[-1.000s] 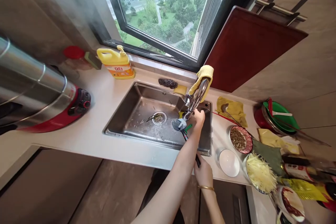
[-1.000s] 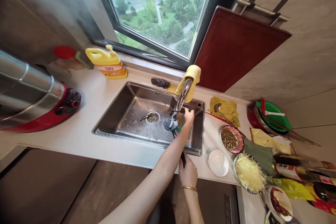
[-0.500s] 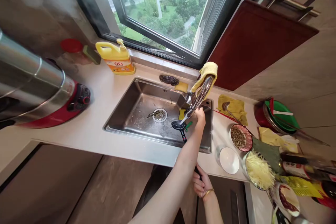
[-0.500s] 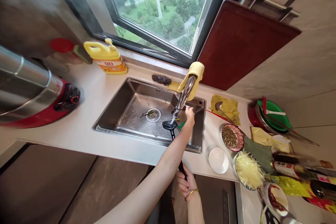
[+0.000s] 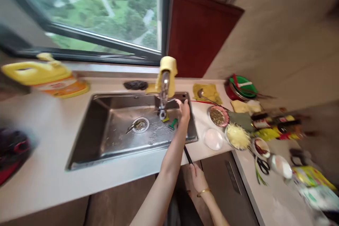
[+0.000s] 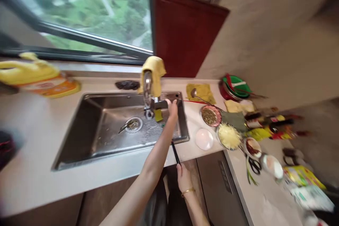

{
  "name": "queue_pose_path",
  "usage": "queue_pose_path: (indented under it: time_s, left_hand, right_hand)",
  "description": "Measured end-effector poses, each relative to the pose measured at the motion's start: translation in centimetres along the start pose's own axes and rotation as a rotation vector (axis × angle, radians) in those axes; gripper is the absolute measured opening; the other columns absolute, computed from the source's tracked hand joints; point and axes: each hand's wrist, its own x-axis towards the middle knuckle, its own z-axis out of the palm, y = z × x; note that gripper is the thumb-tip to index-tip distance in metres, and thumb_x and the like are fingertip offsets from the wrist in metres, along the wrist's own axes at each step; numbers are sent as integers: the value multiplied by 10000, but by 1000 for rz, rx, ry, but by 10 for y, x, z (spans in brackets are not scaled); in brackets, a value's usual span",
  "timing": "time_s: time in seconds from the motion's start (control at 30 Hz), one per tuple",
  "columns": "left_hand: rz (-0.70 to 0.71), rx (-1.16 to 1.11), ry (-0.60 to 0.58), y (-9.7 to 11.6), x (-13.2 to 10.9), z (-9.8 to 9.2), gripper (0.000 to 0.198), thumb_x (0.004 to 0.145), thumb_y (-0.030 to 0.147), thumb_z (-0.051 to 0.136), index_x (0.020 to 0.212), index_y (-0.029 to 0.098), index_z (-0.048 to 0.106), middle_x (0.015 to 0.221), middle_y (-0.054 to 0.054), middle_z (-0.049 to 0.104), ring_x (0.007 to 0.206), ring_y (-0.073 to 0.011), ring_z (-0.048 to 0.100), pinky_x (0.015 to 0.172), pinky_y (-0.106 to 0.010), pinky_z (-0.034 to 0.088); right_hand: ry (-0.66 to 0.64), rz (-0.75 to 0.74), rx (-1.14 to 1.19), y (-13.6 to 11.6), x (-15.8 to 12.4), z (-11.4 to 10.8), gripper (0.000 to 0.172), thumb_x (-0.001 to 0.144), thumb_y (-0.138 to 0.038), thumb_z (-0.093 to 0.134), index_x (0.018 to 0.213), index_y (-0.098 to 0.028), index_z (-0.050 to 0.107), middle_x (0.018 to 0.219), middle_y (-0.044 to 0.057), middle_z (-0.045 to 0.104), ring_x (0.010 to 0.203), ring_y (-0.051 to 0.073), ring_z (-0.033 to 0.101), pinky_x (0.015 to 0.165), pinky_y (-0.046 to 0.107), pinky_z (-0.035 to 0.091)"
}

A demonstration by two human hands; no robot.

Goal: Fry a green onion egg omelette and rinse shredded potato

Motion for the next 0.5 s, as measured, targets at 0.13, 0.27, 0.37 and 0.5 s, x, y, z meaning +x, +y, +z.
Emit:
queue_pose_path:
  time_s: [0.13, 0.27, 0.37, 0.5]
  left_hand:
    - [114, -151, -166, 10, -109, -21, 688, 899, 266, 468, 1481, 221, 103, 1554, -48, 110, 1410, -207, 155, 1143, -337, 195]
    - [171, -36, -344, 16, -203, -90, 604, 864, 293, 550, 1421, 311, 317, 1515, 3, 266, 1386, -209, 240, 1145, -342, 214]
    - [105, 79, -289, 15, -242, -124, 535, 845, 321, 573, 1358, 269, 431, 1432, -49, 416, 1316, -253, 376, 1111, -417, 288]
    - [54, 166, -326, 12, -265, -135, 513, 819, 350, 598, 1305, 231, 483, 1320, -75, 534, 1198, -265, 508, 1065, -456, 353]
  right_hand:
    - [38, 43, -166, -20, -14, -15, 441, 958, -389, 233, 974, -152, 604, 883, 146, 685, 852, 235, 657, 724, 293, 441]
    - [61, 63, -189, -45, -24, -32, 405, 969, -352, 243, 898, -157, 590, 807, 119, 692, 779, 220, 665, 670, 269, 415]
    - [137, 8, -174, -58, -29, -33, 389, 975, -377, 251, 1006, -156, 569, 813, 109, 695, 772, 204, 666, 623, 245, 391]
    - [59, 118, -204, -56, -38, -29, 434, 967, -367, 280, 856, -129, 625, 795, 143, 698, 727, 214, 667, 566, 246, 374]
